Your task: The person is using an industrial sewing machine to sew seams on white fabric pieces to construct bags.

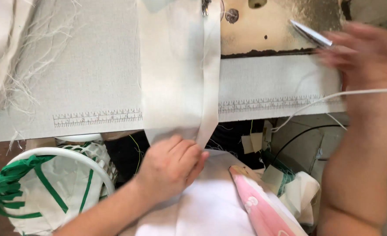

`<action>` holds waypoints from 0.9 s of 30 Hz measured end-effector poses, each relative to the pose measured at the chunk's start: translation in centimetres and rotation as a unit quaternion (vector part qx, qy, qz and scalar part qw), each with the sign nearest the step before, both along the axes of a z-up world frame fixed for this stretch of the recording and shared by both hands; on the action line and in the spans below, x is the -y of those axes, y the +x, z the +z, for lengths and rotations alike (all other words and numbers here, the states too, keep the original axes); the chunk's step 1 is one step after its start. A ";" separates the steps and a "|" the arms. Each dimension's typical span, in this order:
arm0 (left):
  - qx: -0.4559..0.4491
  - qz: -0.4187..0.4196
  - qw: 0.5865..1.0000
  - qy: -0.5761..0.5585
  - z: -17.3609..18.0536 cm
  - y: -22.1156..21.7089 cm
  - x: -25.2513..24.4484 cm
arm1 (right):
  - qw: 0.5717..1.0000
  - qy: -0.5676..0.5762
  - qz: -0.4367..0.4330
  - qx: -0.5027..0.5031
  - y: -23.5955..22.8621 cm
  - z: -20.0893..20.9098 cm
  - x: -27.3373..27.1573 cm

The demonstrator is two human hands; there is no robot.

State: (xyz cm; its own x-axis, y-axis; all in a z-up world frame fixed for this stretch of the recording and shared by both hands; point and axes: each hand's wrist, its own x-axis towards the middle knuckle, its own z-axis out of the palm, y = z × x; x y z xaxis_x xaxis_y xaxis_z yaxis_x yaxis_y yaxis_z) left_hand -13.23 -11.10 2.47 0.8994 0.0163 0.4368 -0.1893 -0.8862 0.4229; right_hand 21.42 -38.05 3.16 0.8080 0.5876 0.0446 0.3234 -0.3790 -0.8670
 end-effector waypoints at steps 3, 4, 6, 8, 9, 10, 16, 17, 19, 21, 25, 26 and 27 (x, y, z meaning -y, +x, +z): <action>-0.055 0.077 0.990 -0.106 -4.6 -2.3 2.9 | 0.983 -0.071 -0.165 0.042 -3.6 -5.4 20.3; -0.082 0.122 0.976 -0.159 -6.3 -3.0 3.7 | 0.948 -0.221 -0.094 0.207 -7.4 -6.2 26.2; -0.132 0.147 0.941 -0.276 -6.2 -3.1 4.4 | 0.992 -0.062 0.007 0.109 -12.4 0.2 11.5; -0.174 0.158 0.891 -0.387 -5.0 -2.8 4.8 | 0.990 0.102 0.100 0.018 -18.7 3.3 4.3; -0.194 0.144 0.862 -0.446 -3.9 -2.9 4.9 | 0.978 0.061 0.155 0.123 -19.1 2.7 1.4; -0.212 0.131 0.828 -0.502 -2.8 -2.9 4.8 | 0.952 0.016 0.210 0.223 -19.3 2.1 -1.7; -0.201 0.078 0.828 -0.518 -0.6 -2.0 3.7 | 0.841 0.115 0.235 0.474 -19.7 -2.4 -8.8; -0.200 0.079 0.828 -0.517 0.4 -1.4 2.8 | 0.840 0.117 0.235 0.475 -19.8 -2.6 -8.9; -0.292 0.019 0.858 -0.423 2.4 0.2 1.1 | 0.837 0.116 0.256 0.470 -19.7 -2.8 -9.1; -0.111 0.059 0.968 -0.215 -0.2 2.9 -1.2 | 0.836 0.115 0.256 0.471 -19.8 -3.3 -9.1; 0.062 -0.033 0.996 0.047 -1.2 9.4 -6.3 | 0.841 0.084 0.317 0.429 -19.9 -2.7 -8.5; 0.063 -0.033 0.996 0.047 -0.7 10.6 -6.9 | 0.842 0.083 0.317 0.429 -19.9 -2.9 -8.5; -0.082 -0.039 0.991 0.094 -0.2 11.8 -7.6 | 0.844 0.083 0.315 0.426 -19.9 -3.2 -8.5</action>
State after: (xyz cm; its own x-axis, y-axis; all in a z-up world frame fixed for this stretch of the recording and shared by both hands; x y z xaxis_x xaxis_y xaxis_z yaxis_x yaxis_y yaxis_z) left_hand -1.41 -3.54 2.29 0.9537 -0.1247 0.2737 -0.2037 -0.9374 0.2825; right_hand 1.56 -29.56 0.00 -0.0305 0.8171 0.5757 0.9483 0.2057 -0.2417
